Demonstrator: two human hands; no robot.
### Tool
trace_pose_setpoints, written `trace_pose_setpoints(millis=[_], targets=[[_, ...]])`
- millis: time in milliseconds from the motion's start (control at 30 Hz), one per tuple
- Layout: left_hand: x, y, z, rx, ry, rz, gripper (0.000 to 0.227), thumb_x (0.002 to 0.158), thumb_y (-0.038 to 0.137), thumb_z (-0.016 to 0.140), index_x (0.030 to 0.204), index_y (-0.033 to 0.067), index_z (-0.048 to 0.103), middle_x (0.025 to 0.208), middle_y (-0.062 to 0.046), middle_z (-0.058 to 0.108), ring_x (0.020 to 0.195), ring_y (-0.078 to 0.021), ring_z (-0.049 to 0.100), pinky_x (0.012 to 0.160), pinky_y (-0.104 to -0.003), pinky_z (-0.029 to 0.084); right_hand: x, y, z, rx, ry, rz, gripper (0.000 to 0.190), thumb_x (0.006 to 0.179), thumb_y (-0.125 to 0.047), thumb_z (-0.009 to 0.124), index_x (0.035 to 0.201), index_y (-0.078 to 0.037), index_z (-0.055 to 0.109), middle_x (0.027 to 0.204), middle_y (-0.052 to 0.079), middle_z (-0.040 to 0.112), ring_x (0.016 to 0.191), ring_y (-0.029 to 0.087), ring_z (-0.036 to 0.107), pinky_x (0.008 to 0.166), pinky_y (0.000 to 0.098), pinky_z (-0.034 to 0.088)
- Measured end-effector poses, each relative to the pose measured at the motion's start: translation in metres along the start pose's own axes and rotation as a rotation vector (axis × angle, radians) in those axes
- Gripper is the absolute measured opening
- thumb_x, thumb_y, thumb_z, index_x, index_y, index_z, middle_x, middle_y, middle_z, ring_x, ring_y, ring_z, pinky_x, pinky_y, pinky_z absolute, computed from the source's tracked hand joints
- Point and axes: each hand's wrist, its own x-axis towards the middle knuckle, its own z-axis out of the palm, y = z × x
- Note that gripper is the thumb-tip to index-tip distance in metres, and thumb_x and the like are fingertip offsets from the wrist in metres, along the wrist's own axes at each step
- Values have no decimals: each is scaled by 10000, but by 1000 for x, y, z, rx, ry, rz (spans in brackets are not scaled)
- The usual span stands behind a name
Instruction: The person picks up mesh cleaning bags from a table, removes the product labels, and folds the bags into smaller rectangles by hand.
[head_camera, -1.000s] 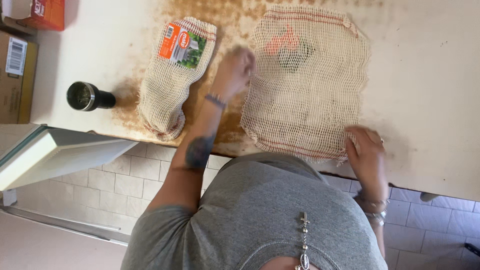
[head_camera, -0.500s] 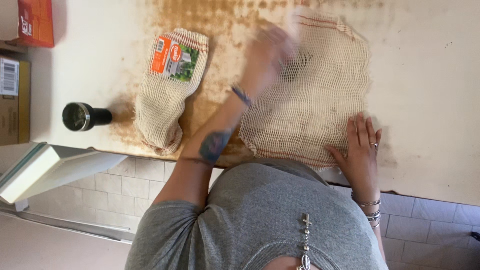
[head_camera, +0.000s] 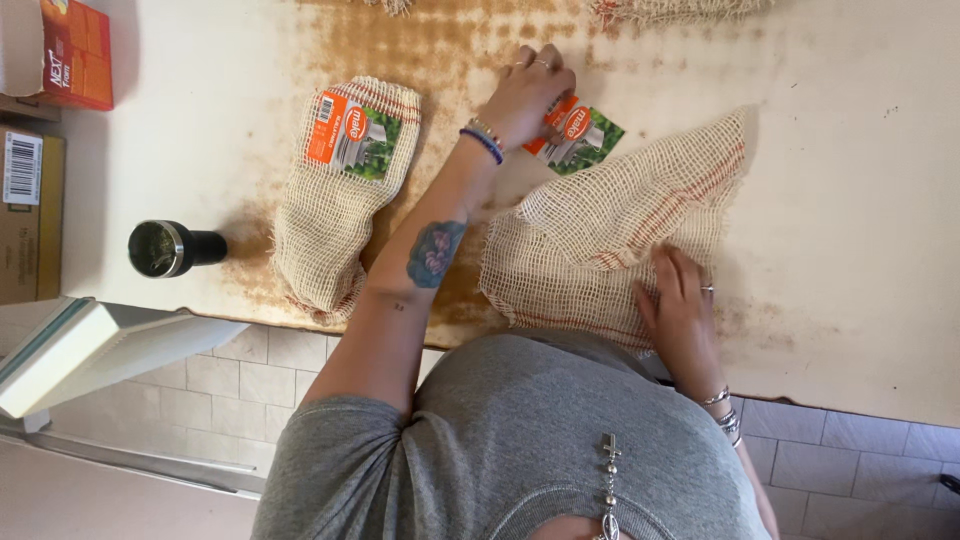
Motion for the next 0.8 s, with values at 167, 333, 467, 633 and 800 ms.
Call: trace_pose_setpoints(millis=[167, 333, 467, 633, 800], targets=[[7, -11, 15, -5, -18, -9, 615, 631, 391, 997, 994, 167, 554, 1058, -86, 565, 956, -297, 504, 707, -478, 485, 22, 19, 5, -229, -11, -97, 275, 1007, -193, 688, 1271, -115, 690, 1015, 80, 694, 902, 269, 642, 874, 441, 525], [-18, -6, -6, -175, 22, -131, 411, 824, 178, 818, 1159, 195, 582, 1127, -55, 737, 983, -282, 706, 791, -406, 619, 66, 11, -36, -183, -235, -35, 26, 1011, -156, 660, 1012, -132, 668, 635, 55, 643, 561, 262, 630, 583, 406, 516], [-66, -19, -44, -370, 544, -133, 258, 851, -19, 616, 924, 198, 734, 907, -21, 768, 830, -171, 725, 801, -316, 553, 118, -10, -66, -213, -116, -163, 334, 1155, -133, 550, 828, -89, 495, 595, 52, 468, 542, 223, 492, 555, 397, 418], [-155, 28, -97, -351, 1015, -137, 170, 958, 75, 647, 1098, 166, 613, 1016, 8, 681, 833, -149, 670, 722, -288, 505, 127, -43, -92, 255, 60, -346, 585, 1103, 84, 533, 1619, -10, 275, 1503, 292, 536, 976, 316, 705, 868, 447, 549], [-181, 29, -8, -1749, 710, -278, 493, 1078, 257, 465, 1501, 3, 451, 761, -51, 662, 650, -162, 556, 681, -328, 477, 63, 1, -75, 232, 13, -134, 245, 1119, -47, 614, 1302, 98, 686, 1057, 176, 729, 866, 263, 675, 802, 378, 546]])
